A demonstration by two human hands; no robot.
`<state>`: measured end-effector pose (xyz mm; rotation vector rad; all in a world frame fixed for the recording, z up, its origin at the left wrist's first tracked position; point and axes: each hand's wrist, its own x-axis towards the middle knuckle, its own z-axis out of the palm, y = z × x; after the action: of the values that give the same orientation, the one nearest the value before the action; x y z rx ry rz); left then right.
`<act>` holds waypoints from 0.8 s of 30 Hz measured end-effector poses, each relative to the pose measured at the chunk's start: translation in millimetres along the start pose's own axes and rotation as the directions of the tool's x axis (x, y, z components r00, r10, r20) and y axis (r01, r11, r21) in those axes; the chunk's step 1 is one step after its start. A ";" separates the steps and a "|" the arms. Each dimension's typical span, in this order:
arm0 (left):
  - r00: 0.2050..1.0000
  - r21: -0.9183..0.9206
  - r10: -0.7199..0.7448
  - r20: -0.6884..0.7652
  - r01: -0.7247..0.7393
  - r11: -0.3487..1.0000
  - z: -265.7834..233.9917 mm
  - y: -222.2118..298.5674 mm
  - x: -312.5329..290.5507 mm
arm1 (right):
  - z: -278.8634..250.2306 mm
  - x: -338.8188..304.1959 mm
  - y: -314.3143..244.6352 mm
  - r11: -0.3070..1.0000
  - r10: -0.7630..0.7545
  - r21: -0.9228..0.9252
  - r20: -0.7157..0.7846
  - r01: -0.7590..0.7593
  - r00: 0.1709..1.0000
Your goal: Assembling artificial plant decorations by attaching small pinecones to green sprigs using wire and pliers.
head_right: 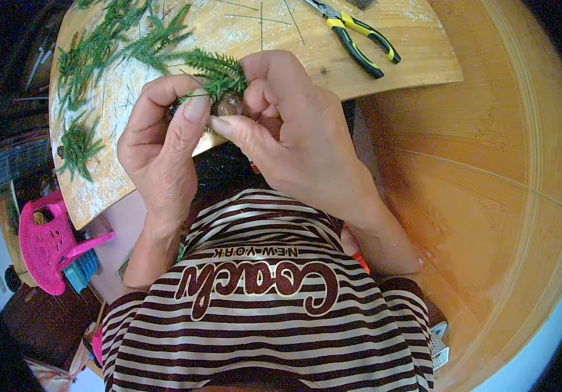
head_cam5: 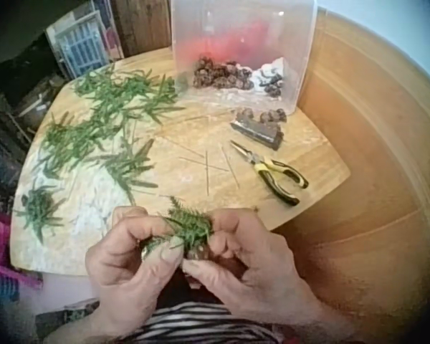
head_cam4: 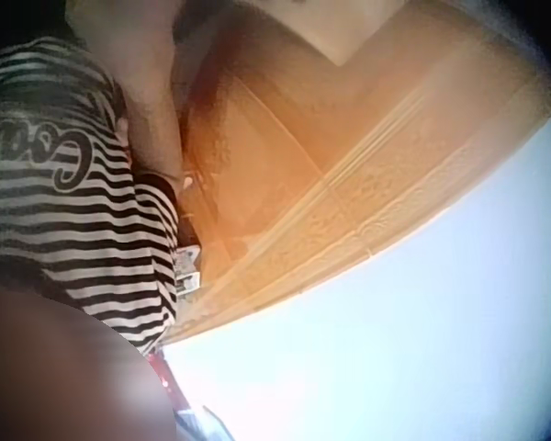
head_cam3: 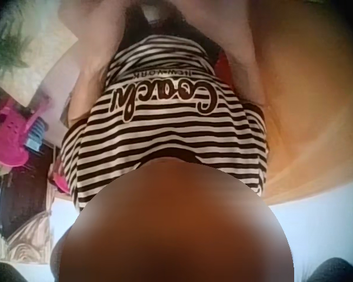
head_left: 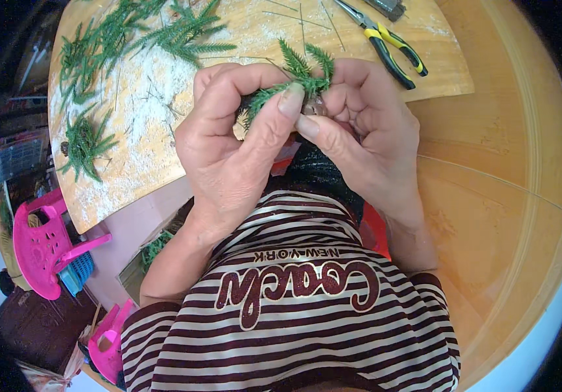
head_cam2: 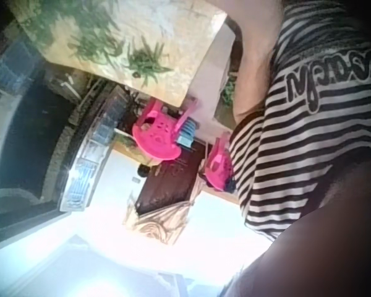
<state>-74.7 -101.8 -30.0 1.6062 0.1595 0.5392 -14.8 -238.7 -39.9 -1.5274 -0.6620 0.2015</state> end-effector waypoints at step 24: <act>0.987 0.059 0.151 -0.054 -0.148 0.987 7.4 -6.9 -6.5 | 2.7 -4.2 -4.2 0.988 0.154 0.011 0.085 -0.156 0.984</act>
<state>-75.8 -110.3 -38.4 1.6656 0.0987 0.7032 -20.7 -238.9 -37.3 -1.5610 -0.6060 0.3909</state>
